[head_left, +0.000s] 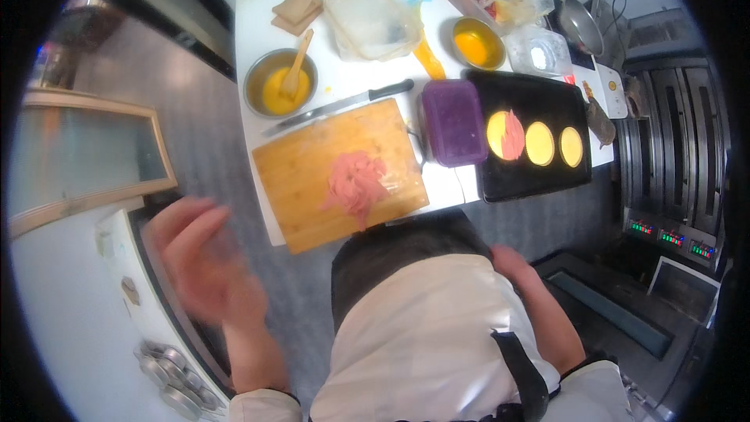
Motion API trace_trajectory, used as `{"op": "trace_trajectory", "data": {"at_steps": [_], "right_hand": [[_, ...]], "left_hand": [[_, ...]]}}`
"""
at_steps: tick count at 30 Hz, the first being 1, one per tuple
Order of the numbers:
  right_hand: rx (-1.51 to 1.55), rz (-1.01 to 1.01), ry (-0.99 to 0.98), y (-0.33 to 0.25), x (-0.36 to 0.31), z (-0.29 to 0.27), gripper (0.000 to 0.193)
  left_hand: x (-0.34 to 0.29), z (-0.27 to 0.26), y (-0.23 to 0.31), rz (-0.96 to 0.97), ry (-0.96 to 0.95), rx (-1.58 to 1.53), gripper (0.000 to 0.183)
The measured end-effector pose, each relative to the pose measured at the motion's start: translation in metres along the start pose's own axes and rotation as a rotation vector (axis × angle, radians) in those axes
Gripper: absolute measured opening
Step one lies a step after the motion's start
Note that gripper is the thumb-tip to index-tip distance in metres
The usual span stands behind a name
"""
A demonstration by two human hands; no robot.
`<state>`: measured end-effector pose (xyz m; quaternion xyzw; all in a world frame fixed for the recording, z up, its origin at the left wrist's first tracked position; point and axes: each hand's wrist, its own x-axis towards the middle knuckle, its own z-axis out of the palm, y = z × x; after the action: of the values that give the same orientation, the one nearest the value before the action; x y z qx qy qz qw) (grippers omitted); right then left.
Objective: The person places small pieces of pink meat onto three round yellow bases on a black tray. They pick up meat from a wooden cutting board and arrange it by hand on each base.
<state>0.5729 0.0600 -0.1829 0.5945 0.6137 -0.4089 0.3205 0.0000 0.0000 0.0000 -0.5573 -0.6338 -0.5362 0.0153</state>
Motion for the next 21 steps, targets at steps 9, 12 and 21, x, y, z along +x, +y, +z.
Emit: {"op": "trace_trajectory", "data": {"at_steps": [9, 12, 21], "right_hand": [[-0.196, 0.018, 0.046, -0.027, 0.033, -0.023, 0.032], [-0.177, 0.217, 0.047, 0.013, 0.016, 0.0, 0.038], [0.072, 0.113, 0.272, 0.052, 0.012, 0.049, 0.04]], "left_hand": [[-0.148, 0.096, -0.026, -0.587, -0.487, -0.069, 0.013], [-0.154, 0.121, -0.032, -0.567, -0.517, 0.014, 0.015], [-0.137, 0.184, -0.083, -0.51, -0.663, 0.219, 0.02]]}}
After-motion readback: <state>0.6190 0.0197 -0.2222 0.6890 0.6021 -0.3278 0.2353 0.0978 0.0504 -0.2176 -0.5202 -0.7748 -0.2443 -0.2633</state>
